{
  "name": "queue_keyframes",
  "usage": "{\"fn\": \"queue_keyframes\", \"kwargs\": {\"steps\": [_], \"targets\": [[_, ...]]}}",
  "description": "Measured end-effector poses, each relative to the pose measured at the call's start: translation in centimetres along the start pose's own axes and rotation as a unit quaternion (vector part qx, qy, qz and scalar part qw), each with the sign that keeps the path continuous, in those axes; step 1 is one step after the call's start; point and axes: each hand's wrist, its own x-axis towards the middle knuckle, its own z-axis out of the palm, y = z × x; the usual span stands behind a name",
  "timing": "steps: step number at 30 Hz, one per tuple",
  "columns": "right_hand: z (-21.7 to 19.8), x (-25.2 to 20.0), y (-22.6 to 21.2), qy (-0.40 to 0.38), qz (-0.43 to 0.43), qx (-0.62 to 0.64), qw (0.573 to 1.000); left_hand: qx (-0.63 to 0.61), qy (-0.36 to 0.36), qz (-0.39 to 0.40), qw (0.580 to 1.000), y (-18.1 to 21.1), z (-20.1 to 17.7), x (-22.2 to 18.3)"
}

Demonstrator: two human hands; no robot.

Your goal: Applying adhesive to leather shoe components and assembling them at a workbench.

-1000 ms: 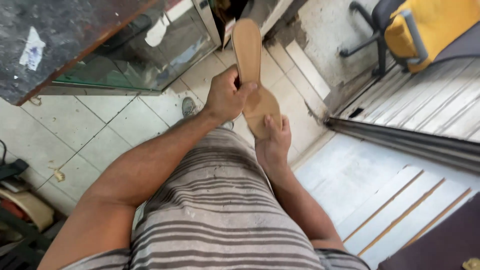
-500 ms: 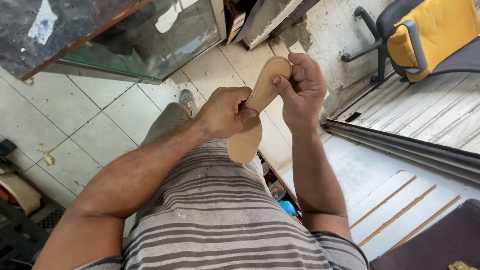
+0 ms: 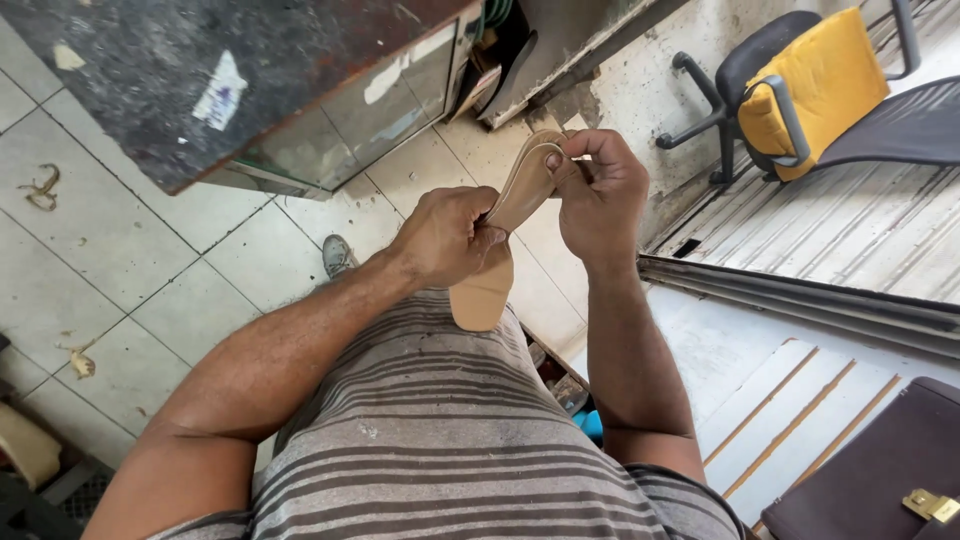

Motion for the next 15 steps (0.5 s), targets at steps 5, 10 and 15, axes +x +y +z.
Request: {"fn": "queue_keyframes", "kwargs": {"steps": [5,10,15], "targets": [[3.4,1.5,-0.8,-0.041,0.061,-0.033,0.997,-0.019,-0.025,-0.015,0.999,-0.5,-4.4,-1.4],[7.4,1.4,-2.0,-0.025,0.070,0.067,0.995,-0.038,-0.042,-0.015,0.998,0.1,-9.1,-2.9],[12.7,3.7,-2.4,-0.020,0.056,0.198,0.978,0.039,-0.038,0.017,0.998,1.9,-17.6,-2.0]]}}
